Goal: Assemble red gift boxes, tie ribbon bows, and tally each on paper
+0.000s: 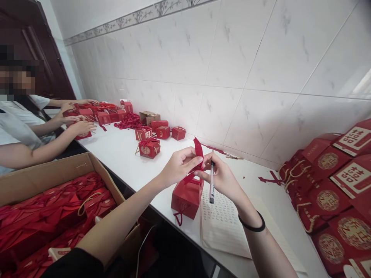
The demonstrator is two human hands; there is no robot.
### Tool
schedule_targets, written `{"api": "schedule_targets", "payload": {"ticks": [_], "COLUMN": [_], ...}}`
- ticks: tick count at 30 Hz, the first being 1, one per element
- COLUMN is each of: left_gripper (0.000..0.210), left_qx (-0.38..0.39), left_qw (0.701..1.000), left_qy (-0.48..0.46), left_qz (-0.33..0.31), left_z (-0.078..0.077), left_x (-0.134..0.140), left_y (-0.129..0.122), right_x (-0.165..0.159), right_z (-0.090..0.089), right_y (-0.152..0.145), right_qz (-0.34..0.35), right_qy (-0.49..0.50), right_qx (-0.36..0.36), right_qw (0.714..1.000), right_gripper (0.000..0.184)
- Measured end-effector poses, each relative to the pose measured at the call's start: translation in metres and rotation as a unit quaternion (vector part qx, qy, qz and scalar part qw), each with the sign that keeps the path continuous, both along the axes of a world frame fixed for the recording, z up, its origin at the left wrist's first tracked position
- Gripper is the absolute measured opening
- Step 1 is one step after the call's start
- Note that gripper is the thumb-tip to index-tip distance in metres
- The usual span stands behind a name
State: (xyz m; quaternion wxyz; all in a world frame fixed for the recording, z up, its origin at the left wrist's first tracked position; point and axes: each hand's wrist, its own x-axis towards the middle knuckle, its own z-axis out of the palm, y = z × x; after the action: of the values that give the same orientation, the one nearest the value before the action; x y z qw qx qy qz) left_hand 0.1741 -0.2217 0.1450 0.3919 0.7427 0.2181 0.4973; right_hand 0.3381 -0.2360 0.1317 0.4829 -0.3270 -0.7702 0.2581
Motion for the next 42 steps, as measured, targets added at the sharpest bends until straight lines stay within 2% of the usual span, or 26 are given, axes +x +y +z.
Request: {"api": "schedule_targets", "payload": {"ticks": [5, 8, 11, 15, 17, 21, 25, 27, 30, 34, 38, 42], "left_gripper": [0.017, 0.017, 0.017, 0.017, 0.017, 0.02, 0.023, 0.022, 0.019, 0.019, 0.02, 0.014], "left_qx": [0.024, 0.014, 0.017, 0.026, 0.011, -0.004, -0.017, -0.018, -0.028, -0.131, -0.249, -0.317], "left_qw": [0.999, 0.999, 0.999, 0.998, 0.999, 0.998, 0.998, 0.997, 0.996, 0.975, 0.931, 0.907], "left_qy": [0.018, 0.026, 0.029, 0.02, -0.002, -0.033, -0.044, -0.051, -0.072, -0.174, -0.265, -0.271], "left_qz": [0.018, 0.02, 0.029, 0.049, 0.044, 0.044, 0.05, 0.048, 0.054, 0.041, 0.036, 0.063], "left_z": [0.0, 0.0, 0.001, 0.001, 0.0, -0.003, -0.004, -0.003, -0.003, -0.008, -0.02, -0.031], "left_x": [-0.001, -0.002, -0.001, -0.001, -0.002, -0.004, -0.004, -0.004, -0.004, -0.009, -0.018, -0.032], "left_y": [-0.002, -0.003, -0.003, 0.001, 0.005, 0.014, 0.017, 0.016, 0.015, 0.023, 0.031, 0.031], "right_x": [-0.006, -0.008, -0.01, -0.01, -0.01, -0.009, -0.009, -0.01, -0.011, -0.009, -0.001, 0.012], "right_z": [-0.004, -0.007, -0.01, -0.009, -0.007, -0.001, -0.002, -0.004, -0.006, -0.003, 0.003, 0.011], "right_y": [-0.002, -0.001, 0.002, 0.004, 0.005, 0.005, 0.008, 0.009, 0.011, 0.009, 0.004, -0.003], "right_qz": [-0.08, -0.151, -0.171, -0.148, -0.112, 0.004, 0.029, -0.002, -0.09, -0.193, -0.255, -0.265], "right_qy": [-0.02, -0.025, 0.003, 0.038, 0.071, 0.163, 0.205, 0.218, 0.218, 0.192, 0.082, -0.036], "right_qx": [0.005, 0.032, 0.015, 0.017, 0.015, -0.073, -0.113, -0.09, -0.025, 0.042, 0.065, 0.046], "right_qw": [0.997, 0.988, 0.985, 0.988, 0.991, 0.984, 0.972, 0.972, 0.971, 0.961, 0.961, 0.963], "right_gripper": [0.013, 0.017, 0.023, 0.013, 0.011, 0.024, 0.026, 0.025, 0.025, 0.019, 0.012, 0.007]}}
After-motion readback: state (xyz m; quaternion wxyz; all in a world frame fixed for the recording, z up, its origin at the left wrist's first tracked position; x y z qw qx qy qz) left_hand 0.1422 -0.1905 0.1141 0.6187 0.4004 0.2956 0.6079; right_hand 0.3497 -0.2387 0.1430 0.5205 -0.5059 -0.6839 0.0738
